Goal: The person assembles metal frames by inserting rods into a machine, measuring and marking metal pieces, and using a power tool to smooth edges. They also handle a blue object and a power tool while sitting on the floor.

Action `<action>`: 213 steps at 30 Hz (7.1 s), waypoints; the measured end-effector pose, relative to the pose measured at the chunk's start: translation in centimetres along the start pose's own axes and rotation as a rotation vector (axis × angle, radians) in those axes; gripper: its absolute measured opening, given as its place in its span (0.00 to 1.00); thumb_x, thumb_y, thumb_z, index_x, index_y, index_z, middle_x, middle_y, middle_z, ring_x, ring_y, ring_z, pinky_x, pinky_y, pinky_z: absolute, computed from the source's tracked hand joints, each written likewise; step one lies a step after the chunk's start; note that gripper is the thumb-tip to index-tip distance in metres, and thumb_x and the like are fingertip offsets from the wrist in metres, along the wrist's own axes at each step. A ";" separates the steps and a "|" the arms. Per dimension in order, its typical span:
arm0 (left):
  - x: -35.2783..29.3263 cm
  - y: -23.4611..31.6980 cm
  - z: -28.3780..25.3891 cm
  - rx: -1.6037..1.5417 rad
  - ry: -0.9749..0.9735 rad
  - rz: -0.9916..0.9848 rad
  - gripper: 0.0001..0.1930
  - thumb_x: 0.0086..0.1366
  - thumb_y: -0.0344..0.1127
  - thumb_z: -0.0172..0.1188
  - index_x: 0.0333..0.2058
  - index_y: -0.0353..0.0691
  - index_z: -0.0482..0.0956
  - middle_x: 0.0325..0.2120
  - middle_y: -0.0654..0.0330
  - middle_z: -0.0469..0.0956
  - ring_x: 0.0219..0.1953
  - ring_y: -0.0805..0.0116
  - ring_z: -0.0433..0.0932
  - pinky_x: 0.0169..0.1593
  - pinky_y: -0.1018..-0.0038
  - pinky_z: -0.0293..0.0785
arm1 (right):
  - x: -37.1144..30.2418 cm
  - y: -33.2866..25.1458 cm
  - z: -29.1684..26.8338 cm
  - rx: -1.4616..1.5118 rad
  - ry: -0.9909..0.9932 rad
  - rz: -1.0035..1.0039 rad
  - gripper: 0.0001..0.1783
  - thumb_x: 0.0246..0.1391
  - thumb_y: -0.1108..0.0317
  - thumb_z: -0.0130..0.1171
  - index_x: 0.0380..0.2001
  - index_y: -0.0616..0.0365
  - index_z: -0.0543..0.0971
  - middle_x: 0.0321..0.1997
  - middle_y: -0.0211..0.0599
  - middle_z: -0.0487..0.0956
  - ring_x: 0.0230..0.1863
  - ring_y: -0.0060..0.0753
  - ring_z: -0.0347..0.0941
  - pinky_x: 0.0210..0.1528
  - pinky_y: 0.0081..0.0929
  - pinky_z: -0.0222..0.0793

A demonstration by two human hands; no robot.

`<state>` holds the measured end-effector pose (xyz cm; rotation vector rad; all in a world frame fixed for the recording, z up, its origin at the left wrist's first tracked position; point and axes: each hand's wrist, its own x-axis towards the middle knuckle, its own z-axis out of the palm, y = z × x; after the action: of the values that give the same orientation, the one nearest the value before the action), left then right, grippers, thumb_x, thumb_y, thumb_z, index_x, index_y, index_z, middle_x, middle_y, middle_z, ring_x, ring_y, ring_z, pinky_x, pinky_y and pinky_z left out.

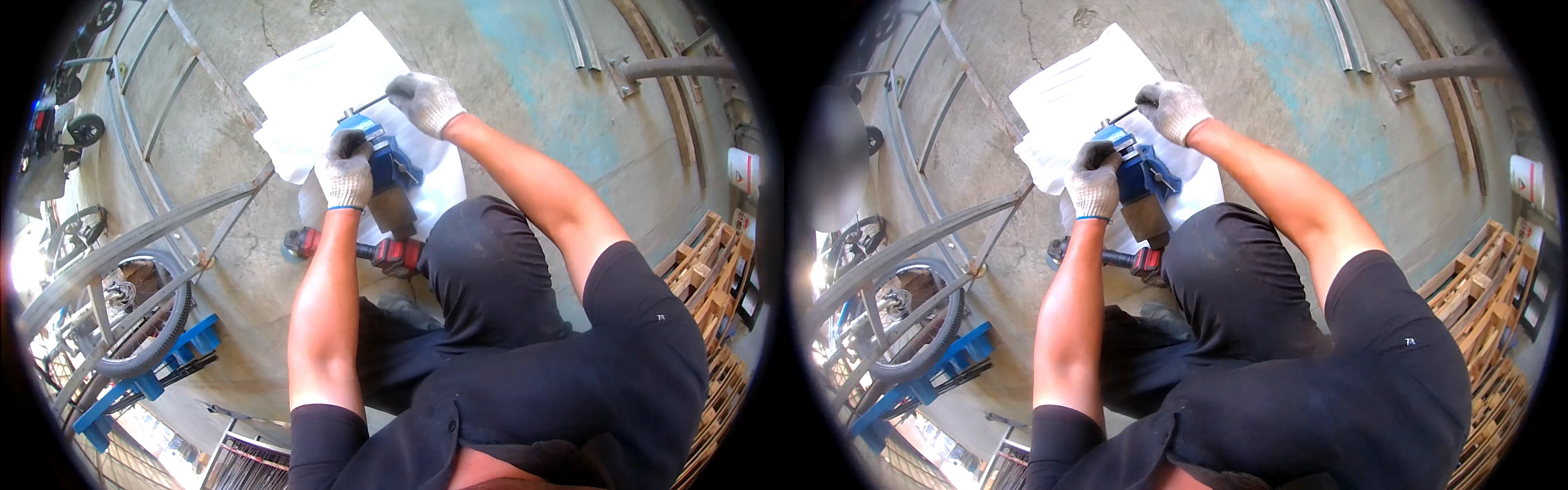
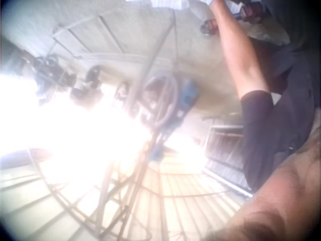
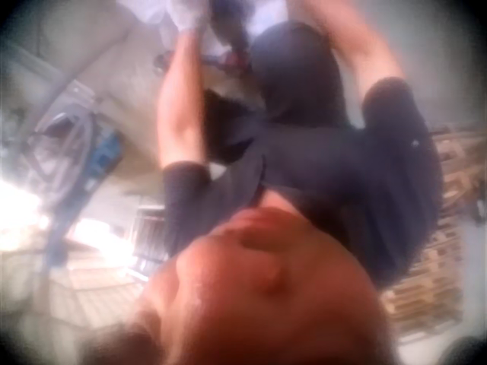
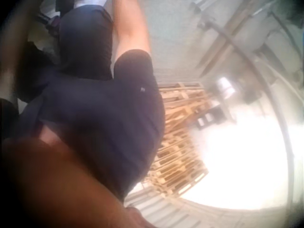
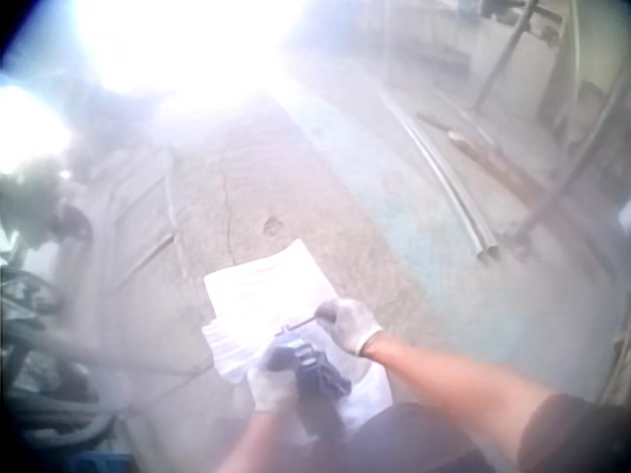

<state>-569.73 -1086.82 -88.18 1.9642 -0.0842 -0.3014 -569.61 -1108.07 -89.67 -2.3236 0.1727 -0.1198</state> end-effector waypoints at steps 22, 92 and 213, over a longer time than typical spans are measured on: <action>2.3 2.7 1.1 0.548 -0.134 0.350 0.22 0.51 0.25 0.69 0.48 0.40 0.82 0.42 0.49 0.83 0.43 0.55 0.83 0.48 0.65 0.79 | -2.9 -1.2 1.7 0.691 -0.157 0.609 0.18 0.50 0.60 0.71 0.41 0.60 0.86 0.37 0.39 0.86 0.36 0.29 0.82 0.41 0.28 0.77; -8.0 0.9 10.8 0.283 -0.032 -0.044 0.36 0.52 0.36 0.70 0.61 0.34 0.70 0.63 0.42 0.69 0.65 0.45 0.66 0.70 0.58 0.60 | -1.7 5.3 -4.8 0.188 -0.430 0.301 0.23 0.68 0.51 0.49 0.48 0.57 0.83 0.49 0.47 0.84 0.52 0.48 0.78 0.57 0.37 0.69; -11.4 -1.0 10.1 0.038 -0.104 -0.369 0.11 0.62 0.34 0.61 0.33 0.30 0.84 0.22 0.56 0.81 0.27 0.71 0.77 0.39 0.72 0.74 | -25.6 4.2 1.5 0.111 -0.382 0.418 0.18 0.57 0.59 0.65 0.49 0.53 0.85 0.38 0.36 0.87 0.41 0.26 0.82 0.51 0.29 0.74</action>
<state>-583.34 -1093.15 -90.88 1.9950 0.2095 -0.6468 -595.04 -1105.74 -94.63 -2.1047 0.4383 0.5050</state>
